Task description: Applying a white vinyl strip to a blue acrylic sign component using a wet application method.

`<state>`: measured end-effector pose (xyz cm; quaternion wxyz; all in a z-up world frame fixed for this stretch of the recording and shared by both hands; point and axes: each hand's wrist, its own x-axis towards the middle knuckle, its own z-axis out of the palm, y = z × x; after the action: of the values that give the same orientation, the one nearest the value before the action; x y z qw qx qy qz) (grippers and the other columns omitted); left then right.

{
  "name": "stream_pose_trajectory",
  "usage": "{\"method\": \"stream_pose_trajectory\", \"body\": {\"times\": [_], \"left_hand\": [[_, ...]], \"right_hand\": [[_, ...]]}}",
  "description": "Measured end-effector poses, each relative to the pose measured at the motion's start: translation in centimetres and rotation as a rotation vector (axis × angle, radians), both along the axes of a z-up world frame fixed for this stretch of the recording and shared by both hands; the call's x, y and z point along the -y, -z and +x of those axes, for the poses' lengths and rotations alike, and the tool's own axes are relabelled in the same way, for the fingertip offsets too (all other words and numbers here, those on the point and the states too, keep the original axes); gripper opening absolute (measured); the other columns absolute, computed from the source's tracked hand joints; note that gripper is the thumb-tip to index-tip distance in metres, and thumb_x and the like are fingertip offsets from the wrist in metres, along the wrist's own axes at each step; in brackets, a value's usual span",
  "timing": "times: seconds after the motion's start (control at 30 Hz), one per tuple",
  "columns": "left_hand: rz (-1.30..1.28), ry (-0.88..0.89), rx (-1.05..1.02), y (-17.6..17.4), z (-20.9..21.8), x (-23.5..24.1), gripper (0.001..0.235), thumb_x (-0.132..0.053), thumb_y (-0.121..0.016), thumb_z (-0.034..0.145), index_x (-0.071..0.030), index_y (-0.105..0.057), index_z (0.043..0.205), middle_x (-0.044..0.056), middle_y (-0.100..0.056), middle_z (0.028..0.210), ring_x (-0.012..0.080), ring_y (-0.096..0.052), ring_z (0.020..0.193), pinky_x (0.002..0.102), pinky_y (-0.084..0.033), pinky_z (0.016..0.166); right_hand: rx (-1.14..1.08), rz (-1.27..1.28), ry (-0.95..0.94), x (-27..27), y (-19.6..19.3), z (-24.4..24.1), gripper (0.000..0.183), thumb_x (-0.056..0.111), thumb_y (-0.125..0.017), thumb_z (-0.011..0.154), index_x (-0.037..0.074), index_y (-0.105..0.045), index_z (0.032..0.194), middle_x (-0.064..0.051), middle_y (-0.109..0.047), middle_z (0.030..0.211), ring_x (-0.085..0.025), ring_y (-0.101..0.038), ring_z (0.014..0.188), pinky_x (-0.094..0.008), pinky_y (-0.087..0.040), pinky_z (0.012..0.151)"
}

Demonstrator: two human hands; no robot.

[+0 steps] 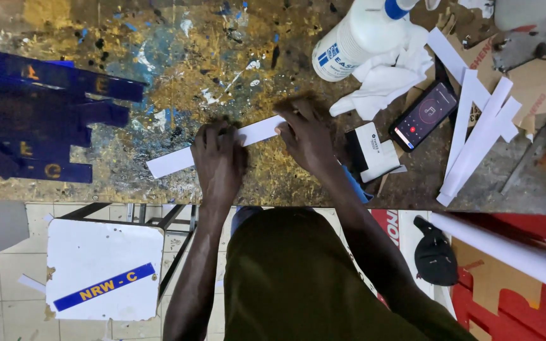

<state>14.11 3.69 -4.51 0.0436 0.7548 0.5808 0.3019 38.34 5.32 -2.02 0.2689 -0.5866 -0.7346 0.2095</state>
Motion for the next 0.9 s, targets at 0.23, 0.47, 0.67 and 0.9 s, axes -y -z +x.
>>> {"method": "stream_pose_trajectory", "body": {"times": [0.23, 0.47, 0.67, 0.9], "left_hand": [[-0.196, 0.047, 0.007, -1.3, -1.6, -1.1, 0.043, -0.051, -0.079, 0.107, -0.01, -0.08, 0.121, 0.01, -0.065, 0.132, 0.0408, -0.063, 0.12, 0.053, -0.051, 0.089], [-0.442, 0.066, -0.045, -2.9, -1.8, -2.2, 0.056, -0.058, -0.078, 0.103, -0.006, -0.077, 0.125, 0.012, -0.062, 0.13, 0.0431, -0.058, 0.123, 0.056, -0.046, 0.102], [-0.532, 0.113, -0.043, -2.5, -2.1, -3.1, 0.048, -0.058, -0.079, 0.101, -0.013, -0.071, 0.116, 0.009, -0.057, 0.126, 0.0399, -0.052, 0.128, 0.054, -0.039, 0.11], [-0.549, 0.139, -0.018, -4.0, -2.1, -3.1, 0.05, -0.061, -0.076, 0.102, -0.013, -0.067, 0.114, 0.008, -0.053, 0.123, 0.0359, -0.05, 0.121, 0.051, -0.037, 0.107]], "right_hand": [[0.166, -0.085, -0.114, -1.5, 3.3, 1.1, 0.031, 0.031, -0.074, 0.115, 0.021, -0.065, 0.143, -0.015, -0.051, 0.151, -0.055, -0.069, 0.121, -0.069, -0.068, 0.078], [0.374, -0.225, -0.193, -3.8, 3.7, 1.2, 0.049, 0.038, -0.082, 0.106, 0.018, -0.053, 0.14, -0.01, -0.045, 0.145, -0.047, -0.062, 0.129, -0.066, -0.069, 0.079], [0.373, -0.114, -0.314, -4.3, 1.8, 1.2, 0.043, 0.028, -0.081, 0.109, 0.006, -0.055, 0.134, -0.019, -0.039, 0.144, -0.054, -0.055, 0.126, -0.062, -0.067, 0.066], [0.275, -0.05, -0.338, -3.0, 0.6, 1.4, 0.039, 0.025, -0.08, 0.11, 0.005, -0.056, 0.133, -0.017, -0.044, 0.145, -0.048, -0.053, 0.132, -0.059, -0.07, 0.073]]}}
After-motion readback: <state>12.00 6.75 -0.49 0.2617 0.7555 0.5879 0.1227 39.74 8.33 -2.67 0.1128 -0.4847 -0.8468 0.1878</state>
